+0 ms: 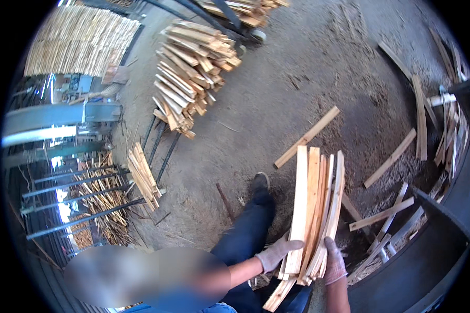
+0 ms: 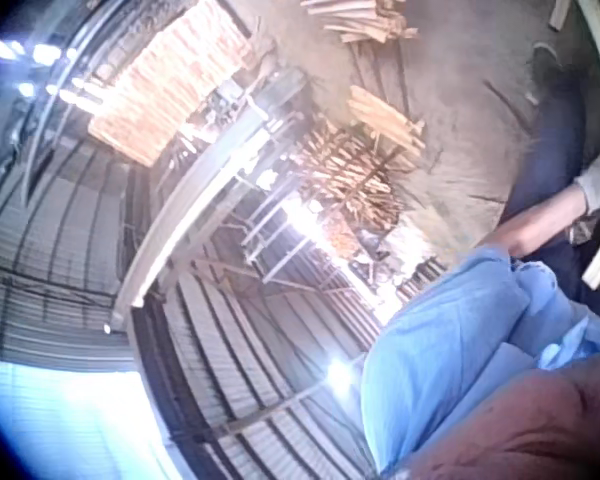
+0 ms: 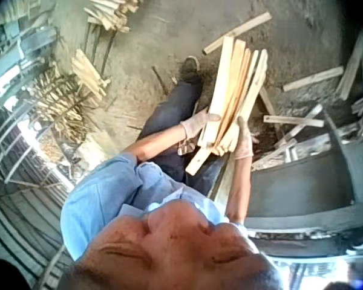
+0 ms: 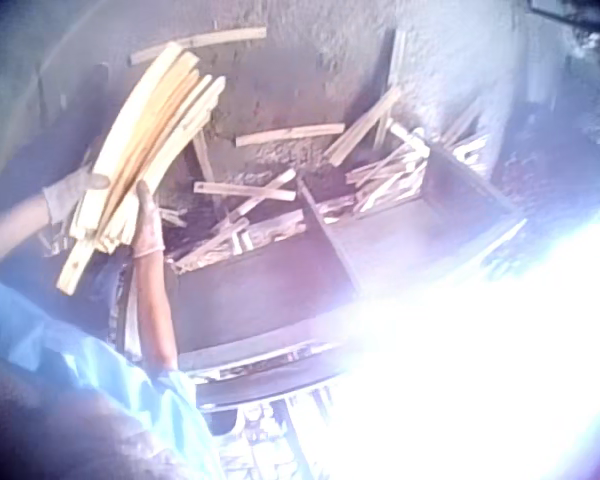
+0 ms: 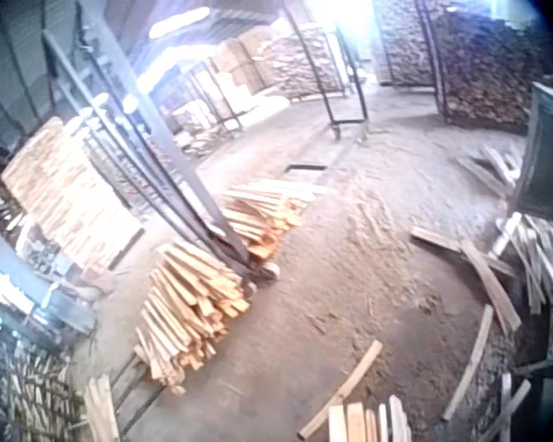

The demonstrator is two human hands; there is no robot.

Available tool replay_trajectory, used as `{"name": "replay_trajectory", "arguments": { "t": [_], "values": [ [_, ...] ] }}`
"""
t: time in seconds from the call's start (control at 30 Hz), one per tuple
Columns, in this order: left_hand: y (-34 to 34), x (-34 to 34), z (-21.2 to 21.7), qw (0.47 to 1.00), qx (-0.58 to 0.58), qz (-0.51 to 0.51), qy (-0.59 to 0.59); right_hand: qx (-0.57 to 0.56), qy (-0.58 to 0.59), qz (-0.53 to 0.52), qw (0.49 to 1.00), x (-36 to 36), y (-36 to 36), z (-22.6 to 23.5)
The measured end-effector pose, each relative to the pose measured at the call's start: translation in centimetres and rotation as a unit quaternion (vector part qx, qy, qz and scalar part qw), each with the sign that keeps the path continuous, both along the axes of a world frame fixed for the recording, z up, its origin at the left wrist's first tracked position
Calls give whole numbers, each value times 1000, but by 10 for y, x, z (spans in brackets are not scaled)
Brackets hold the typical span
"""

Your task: The person gathers scattered wood scraps and planks from the floor of a lumber yard using a long stick and by hand. They then carry the collected wood to a conveyor belt and place it onto the moving belt for transport.

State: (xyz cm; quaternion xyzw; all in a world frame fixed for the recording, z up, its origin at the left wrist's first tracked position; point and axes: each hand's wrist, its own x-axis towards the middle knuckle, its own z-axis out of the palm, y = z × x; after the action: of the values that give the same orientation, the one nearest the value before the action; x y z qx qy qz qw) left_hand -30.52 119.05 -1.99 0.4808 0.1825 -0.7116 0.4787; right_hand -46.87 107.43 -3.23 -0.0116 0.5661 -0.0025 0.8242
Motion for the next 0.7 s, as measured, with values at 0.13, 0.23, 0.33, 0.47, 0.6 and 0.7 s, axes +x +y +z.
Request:
{"name": "replay_trajectory", "arguments": {
  "t": [0.13,0.23,0.33,0.47,0.6,0.7],
  "values": [
    [56,4,12,995,93,35,-21,-6,-8,94,996,27,19,9],
    [91,25,20,986,137,90,-25,2,-36,166,985,63,41,-5],
    [142,54,19,968,172,176,57,23,-53,241,969,129,67,-6],
    [205,128,22,952,188,243,13,65,-89,312,944,220,122,-27],
    [272,213,33,926,203,310,-78,102,-126,395,904,333,185,-36],
    [303,297,50,895,168,387,-145,27,-182,527,830,475,202,6]
  ]
}}
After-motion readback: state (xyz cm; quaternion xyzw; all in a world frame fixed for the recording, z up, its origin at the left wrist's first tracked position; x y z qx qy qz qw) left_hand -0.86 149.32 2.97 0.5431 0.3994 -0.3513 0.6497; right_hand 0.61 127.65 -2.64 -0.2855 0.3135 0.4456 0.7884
